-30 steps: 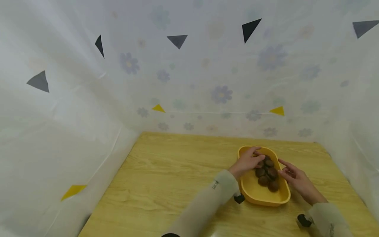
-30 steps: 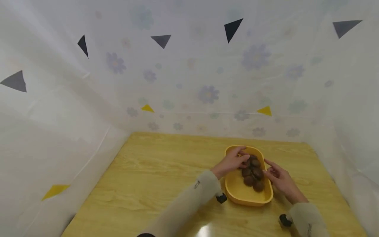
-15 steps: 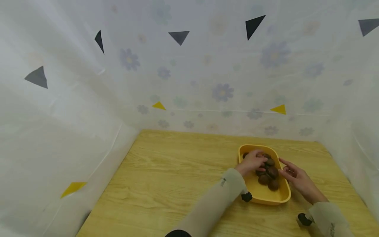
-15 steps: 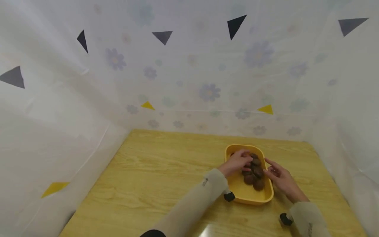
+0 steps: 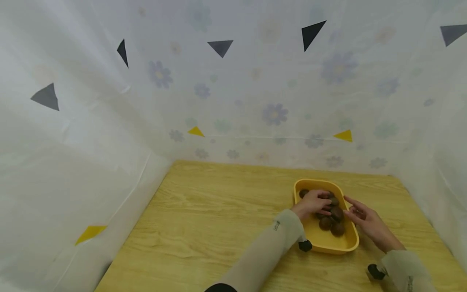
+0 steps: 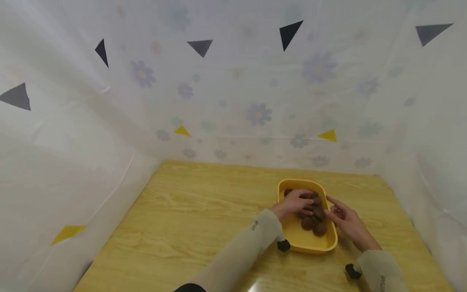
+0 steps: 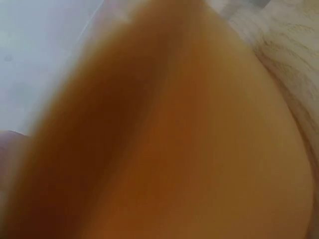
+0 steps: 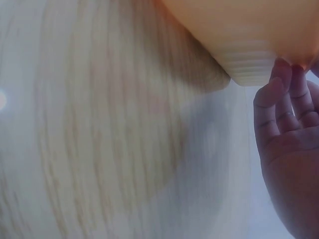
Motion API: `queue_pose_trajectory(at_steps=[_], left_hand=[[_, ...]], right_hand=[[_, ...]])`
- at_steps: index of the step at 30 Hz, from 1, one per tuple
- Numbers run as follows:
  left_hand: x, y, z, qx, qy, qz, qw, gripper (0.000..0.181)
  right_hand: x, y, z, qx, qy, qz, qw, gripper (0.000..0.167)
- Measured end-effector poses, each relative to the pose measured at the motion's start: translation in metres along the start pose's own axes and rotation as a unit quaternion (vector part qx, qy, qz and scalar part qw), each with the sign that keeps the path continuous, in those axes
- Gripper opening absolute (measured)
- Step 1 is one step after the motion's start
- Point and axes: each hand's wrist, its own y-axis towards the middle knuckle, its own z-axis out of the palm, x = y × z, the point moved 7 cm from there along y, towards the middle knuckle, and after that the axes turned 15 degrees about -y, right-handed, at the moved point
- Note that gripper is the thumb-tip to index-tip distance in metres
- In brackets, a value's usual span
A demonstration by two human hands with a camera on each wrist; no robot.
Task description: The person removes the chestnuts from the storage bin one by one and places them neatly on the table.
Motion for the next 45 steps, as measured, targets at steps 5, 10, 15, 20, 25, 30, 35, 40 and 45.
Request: queue_pose_trajectory(at_steps=[5, 10, 15, 20, 25, 30, 35, 40, 45], left_hand=[[-0.003, -0.008, 0.005, 0.010, 0.041, -0.015, 0.9990, 0.043], [-0.018, -0.013, 0.009, -0.003, 0.085, -0.041, 0.9956, 0.039], [-0.028, -0.012, 0.011, -0.037, 0.100, -0.043, 0.9934, 0.031], [-0.024, -0.008, 0.012, -0.064, 0.100, -0.024, 0.9927, 0.026], [-0.015, 0.002, 0.007, -0.105, 0.119, -0.014, 0.9873, 0.023], [-0.012, 0.009, 0.007, -0.128, 0.152, 0.008, 0.9800, 0.019], [-0.012, 0.009, 0.009, -0.131, 0.188, 0.020, 0.9732, 0.020], [-0.012, 0.009, 0.010, -0.127, 0.191, 0.026, 0.9729, 0.020], [-0.013, 0.008, 0.009, -0.127, 0.195, 0.028, 0.9723, 0.019]], right_hand=[[0.000, -0.004, 0.001, 0.000, 0.008, 0.006, 1.0000, 0.069], [0.000, -0.005, 0.000, -0.004, 0.010, 0.002, 0.9999, 0.069], [-0.001, -0.006, -0.001, -0.008, -0.002, 0.003, 1.0000, 0.068], [0.001, -0.006, 0.001, -0.005, 0.000, 0.001, 1.0000, 0.068], [0.002, -0.006, 0.001, -0.005, 0.004, 0.002, 1.0000, 0.069], [0.003, -0.004, 0.001, -0.011, -0.003, 0.003, 0.9999, 0.067], [0.002, -0.003, 0.003, -0.014, -0.004, 0.002, 0.9999, 0.067], [0.001, -0.003, 0.003, -0.017, -0.008, 0.004, 0.9998, 0.067], [0.002, -0.002, 0.003, -0.018, -0.009, -0.002, 0.9998, 0.066]])
